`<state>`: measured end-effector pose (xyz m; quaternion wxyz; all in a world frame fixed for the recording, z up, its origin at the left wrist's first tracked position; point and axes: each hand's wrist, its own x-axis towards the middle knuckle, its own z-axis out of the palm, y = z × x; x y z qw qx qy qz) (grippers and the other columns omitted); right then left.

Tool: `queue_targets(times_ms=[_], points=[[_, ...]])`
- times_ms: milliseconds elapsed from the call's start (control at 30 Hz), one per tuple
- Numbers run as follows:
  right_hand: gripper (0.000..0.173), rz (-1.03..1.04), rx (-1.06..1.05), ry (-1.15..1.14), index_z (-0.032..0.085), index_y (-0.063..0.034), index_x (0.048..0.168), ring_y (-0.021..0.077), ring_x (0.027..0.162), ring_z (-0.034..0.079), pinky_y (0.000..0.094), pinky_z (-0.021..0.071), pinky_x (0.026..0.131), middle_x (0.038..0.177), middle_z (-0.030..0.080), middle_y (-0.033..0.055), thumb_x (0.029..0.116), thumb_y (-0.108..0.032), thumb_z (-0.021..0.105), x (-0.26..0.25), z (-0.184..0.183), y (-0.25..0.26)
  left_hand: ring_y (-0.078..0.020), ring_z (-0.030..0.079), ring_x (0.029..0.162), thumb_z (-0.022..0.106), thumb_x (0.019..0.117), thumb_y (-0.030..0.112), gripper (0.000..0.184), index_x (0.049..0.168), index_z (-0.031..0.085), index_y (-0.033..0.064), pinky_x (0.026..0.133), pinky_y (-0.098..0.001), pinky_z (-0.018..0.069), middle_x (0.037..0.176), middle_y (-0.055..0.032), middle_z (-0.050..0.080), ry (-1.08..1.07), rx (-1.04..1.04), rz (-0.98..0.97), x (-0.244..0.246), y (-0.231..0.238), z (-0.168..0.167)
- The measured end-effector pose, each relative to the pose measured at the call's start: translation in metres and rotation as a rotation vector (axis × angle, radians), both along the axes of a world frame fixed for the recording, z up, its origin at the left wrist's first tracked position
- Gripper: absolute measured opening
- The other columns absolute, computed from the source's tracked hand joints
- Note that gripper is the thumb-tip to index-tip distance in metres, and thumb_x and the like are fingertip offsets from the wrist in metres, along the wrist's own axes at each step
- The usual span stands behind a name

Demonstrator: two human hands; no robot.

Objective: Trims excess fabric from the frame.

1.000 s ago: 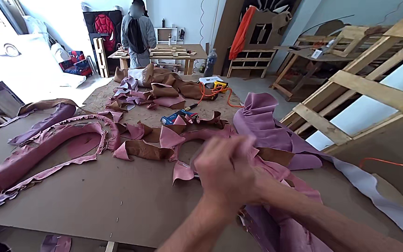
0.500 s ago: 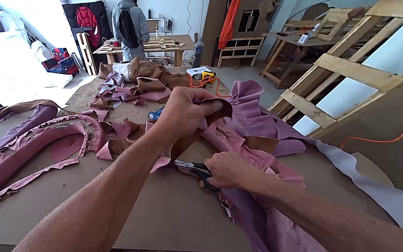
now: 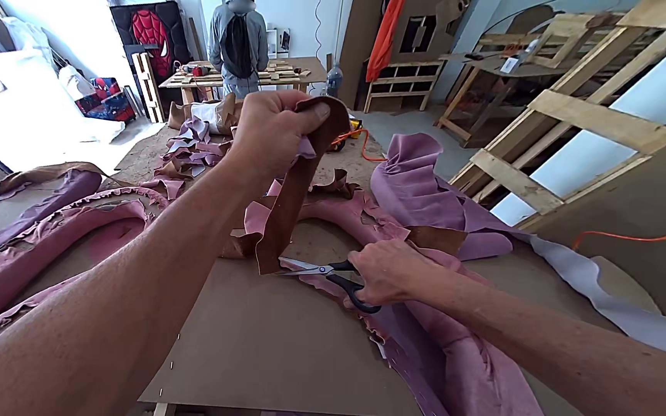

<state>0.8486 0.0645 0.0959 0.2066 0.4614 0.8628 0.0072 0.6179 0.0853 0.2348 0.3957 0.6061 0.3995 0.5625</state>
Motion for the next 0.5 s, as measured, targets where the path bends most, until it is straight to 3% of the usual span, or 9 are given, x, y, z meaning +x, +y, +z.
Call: queue_targets(times_ms=[100,300,400,467,500], points=[[0.062,0.035,0.000,-0.001,0.066,-0.0140,0.087,0.0221,0.071,0.066,0.0446,0.0505,0.061,0.071,0.062,0.0020,0.0751,-0.075,0.068,-0.019,-0.007,0.004,-0.0105,0.068,0.064,0.066,0.0990,0.006,0.010,0.102,0.071,-0.0013,0.061,-0.0259,0.0593,0.078,-0.0063,0.072,-0.005,-0.013,-0.004,0.009,0.006,0.000],[0.049,0.103,-0.067,0.054,0.060,-0.0142,0.068,0.0220,0.065,0.062,0.0445,0.0478,0.059,0.064,0.057,0.0021,0.0846,-0.059,0.069,-0.030,-0.008,0.012,-0.0140,0.070,0.068,0.061,0.1024,0.010,0.014,0.105,0.070,0.0001,0.064,-0.0298,0.0606,0.082,-0.0080,0.073,-0.067,-0.084,0.067,0.005,0.019,-0.002],[0.039,0.113,-0.098,0.096,0.062,-0.0133,0.070,0.0229,0.067,0.063,0.0454,0.0488,0.060,0.066,0.058,0.0029,0.0880,-0.047,0.070,-0.027,-0.008,0.011,-0.0147,0.068,0.071,0.050,0.1090,0.024,0.024,0.116,0.064,0.0058,0.065,-0.0332,0.0593,0.087,-0.0058,0.069,-0.216,-0.181,0.198,-0.018,0.019,0.001],[0.031,0.125,-0.105,0.094,0.064,-0.0116,0.076,0.0243,0.070,0.065,0.0460,0.0497,0.062,0.069,0.061,0.0043,0.0898,-0.038,0.070,-0.024,-0.005,0.009,-0.0136,0.061,0.064,0.044,0.1103,0.035,0.025,0.108,0.056,0.0130,0.058,-0.0346,0.0553,0.079,-0.0018,0.061,-0.315,-0.211,0.305,-0.044,0.018,0.023],[0.029,0.119,-0.103,0.085,0.065,-0.0111,0.079,0.0247,0.072,0.065,0.0463,0.0507,0.063,0.070,0.061,0.0046,0.0906,-0.037,0.070,-0.021,-0.004,0.007,-0.0130,0.059,0.061,0.043,0.1094,0.032,0.022,0.099,0.052,0.0148,0.056,-0.0339,0.0539,0.073,-0.0007,0.058,-0.332,-0.185,0.321,-0.061,0.016,0.039]])
